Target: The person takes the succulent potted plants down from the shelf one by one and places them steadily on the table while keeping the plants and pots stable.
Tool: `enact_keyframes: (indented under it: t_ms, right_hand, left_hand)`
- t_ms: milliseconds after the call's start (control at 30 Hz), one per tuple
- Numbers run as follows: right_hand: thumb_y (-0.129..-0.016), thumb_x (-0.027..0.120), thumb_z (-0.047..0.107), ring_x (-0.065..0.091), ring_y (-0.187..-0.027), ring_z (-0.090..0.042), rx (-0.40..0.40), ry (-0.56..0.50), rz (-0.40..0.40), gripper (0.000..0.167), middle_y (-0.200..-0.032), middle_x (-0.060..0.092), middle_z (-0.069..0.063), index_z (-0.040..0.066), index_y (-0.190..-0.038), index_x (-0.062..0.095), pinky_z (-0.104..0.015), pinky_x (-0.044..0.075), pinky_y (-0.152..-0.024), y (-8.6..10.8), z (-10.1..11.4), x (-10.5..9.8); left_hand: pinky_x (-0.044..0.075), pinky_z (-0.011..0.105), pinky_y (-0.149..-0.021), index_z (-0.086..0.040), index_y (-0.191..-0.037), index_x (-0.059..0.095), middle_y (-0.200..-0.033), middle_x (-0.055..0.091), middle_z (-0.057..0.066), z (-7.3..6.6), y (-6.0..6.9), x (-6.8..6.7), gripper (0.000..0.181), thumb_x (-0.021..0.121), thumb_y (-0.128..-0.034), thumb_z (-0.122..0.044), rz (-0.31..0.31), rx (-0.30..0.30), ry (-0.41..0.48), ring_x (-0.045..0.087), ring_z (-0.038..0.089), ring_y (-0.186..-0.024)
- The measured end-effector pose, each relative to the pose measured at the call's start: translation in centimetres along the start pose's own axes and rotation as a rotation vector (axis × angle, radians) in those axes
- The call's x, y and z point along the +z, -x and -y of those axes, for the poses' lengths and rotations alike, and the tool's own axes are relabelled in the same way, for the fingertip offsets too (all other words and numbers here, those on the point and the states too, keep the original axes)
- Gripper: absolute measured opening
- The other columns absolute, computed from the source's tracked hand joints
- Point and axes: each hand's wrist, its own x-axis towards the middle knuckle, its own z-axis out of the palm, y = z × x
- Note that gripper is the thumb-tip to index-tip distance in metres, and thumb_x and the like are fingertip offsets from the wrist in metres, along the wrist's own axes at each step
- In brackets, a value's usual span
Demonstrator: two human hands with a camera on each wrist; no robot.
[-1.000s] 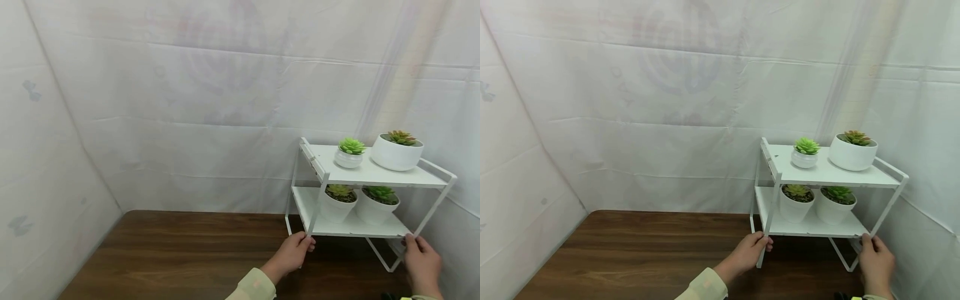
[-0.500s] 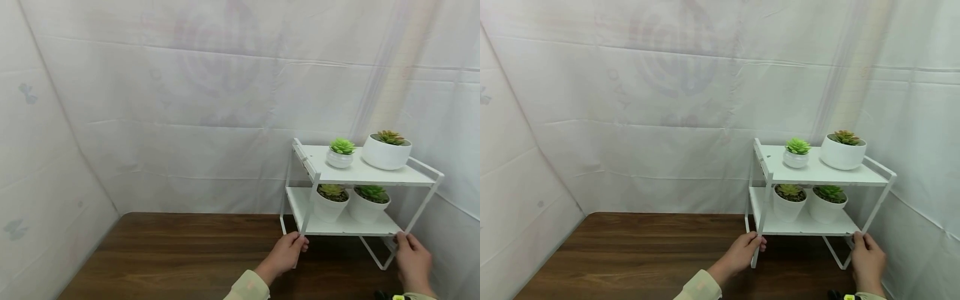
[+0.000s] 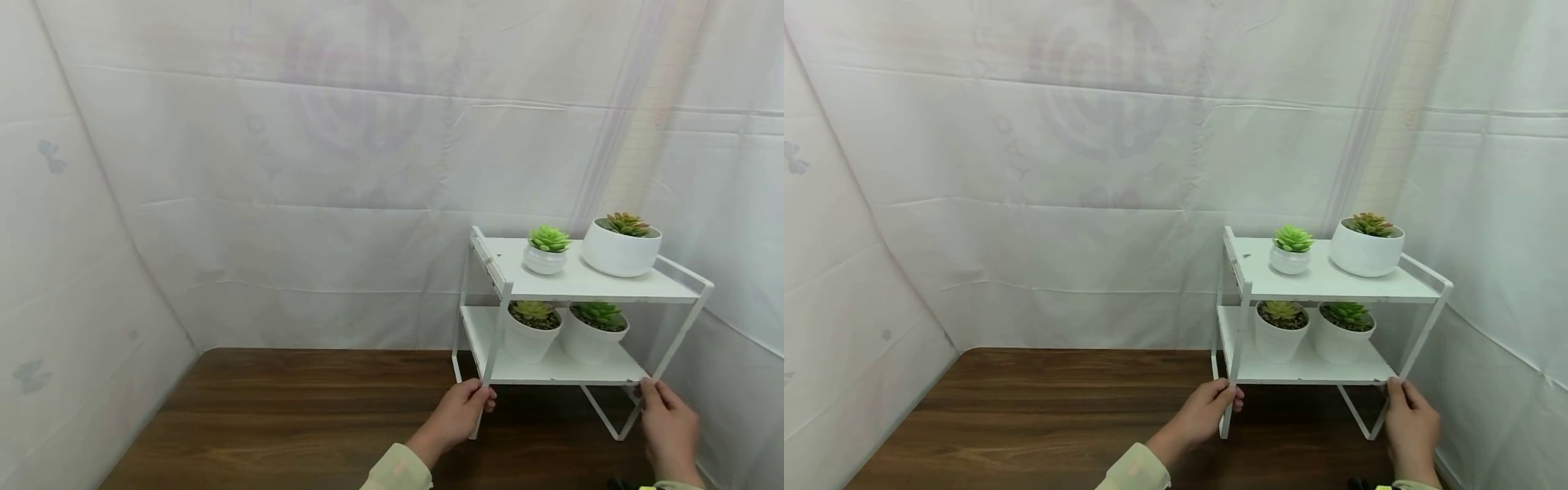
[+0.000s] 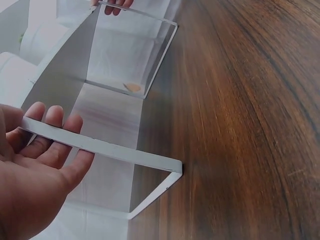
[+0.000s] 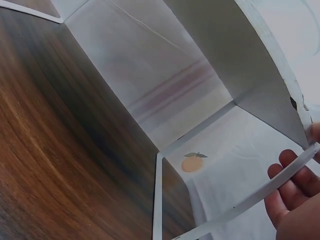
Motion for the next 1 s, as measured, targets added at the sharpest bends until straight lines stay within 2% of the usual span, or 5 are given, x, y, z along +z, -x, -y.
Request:
enact_keyframes:
  t_ms: [133, 300, 400, 500, 1000]
  right_hand:
    - [-0.094, 0.047, 0.058, 0.046, -0.123, -0.003, 0.042, -0.033, 0.017, 0.065, -0.094, 0.051, 0.04, 0.017, -0.143, 0.048, -0.039, 0.036, -0.111, -0.2, -0.2, -0.3]
    - [-0.093, 0.048, 0.058, 0.047, -0.123, -0.002, 0.024, -0.015, 0.016, 0.065, -0.094, 0.056, 0.04, 0.015, -0.141, 0.051, -0.038, 0.035, -0.112, -0.4, -0.3, -0.4]
    - [-0.095, 0.045, 0.058, 0.044, -0.133, -0.013, -0.001, 0.021, 0.013, 0.065, -0.127, 0.062, 0.016, 0.013, -0.142, 0.049, -0.042, 0.034, -0.113, -0.5, -0.2, -0.4]
    - [-0.097, 0.042, 0.056, 0.035, -0.141, -0.032, -0.034, 0.035, 0.031, 0.066, -0.15, 0.04, -0.013, 0.01, -0.144, 0.044, -0.05, 0.031, -0.113, -0.6, -0.2, -0.4]
    - [-0.098, 0.043, 0.054, 0.041, -0.135, -0.038, -0.126, 0.122, 0.073, 0.063, -0.144, 0.045, -0.018, 0.01, -0.142, 0.048, -0.053, 0.035, -0.108, -1.1, -0.8, -1.1]
  left_hand:
    - [0.051, 0.027, -0.078, -0.002, -0.103, 0.066, -0.095, 0.068, 0.004, 0.0, -0.2, 0.2, 0.031, 0.045, -0.1037, -0.026, -0.002, -0.006, 0.004, 0.065, 0.014, -0.089]
    - [0.051, 0.028, -0.079, -0.002, -0.103, 0.066, -0.095, 0.068, 0.003, 0.3, -0.4, 0.3, 0.031, 0.045, -0.1038, -0.025, -0.004, -0.002, -0.003, 0.065, 0.011, -0.089]
    - [0.051, 0.029, -0.08, -0.002, -0.103, 0.066, -0.096, 0.068, 0.003, 0.5, -0.4, 0.3, 0.031, 0.045, -0.1039, -0.026, -0.005, -0.004, -0.01, 0.065, 0.012, -0.09]
    - [0.05, 0.03, -0.081, -0.004, -0.103, 0.066, -0.096, 0.068, 0.002, 0.6, -0.4, 0.2, 0.031, 0.045, -0.104, -0.027, -0.006, -0.015, -0.011, 0.064, 0.011, -0.091]
    - [0.051, 0.037, -0.083, -0.003, -0.101, 0.065, -0.097, 0.068, 0.01, 0.8, -0.4, 0.5, 0.028, 0.044, -0.1043, -0.021, -0.037, 0.016, -0.023, 0.064, 0.021, -0.092]
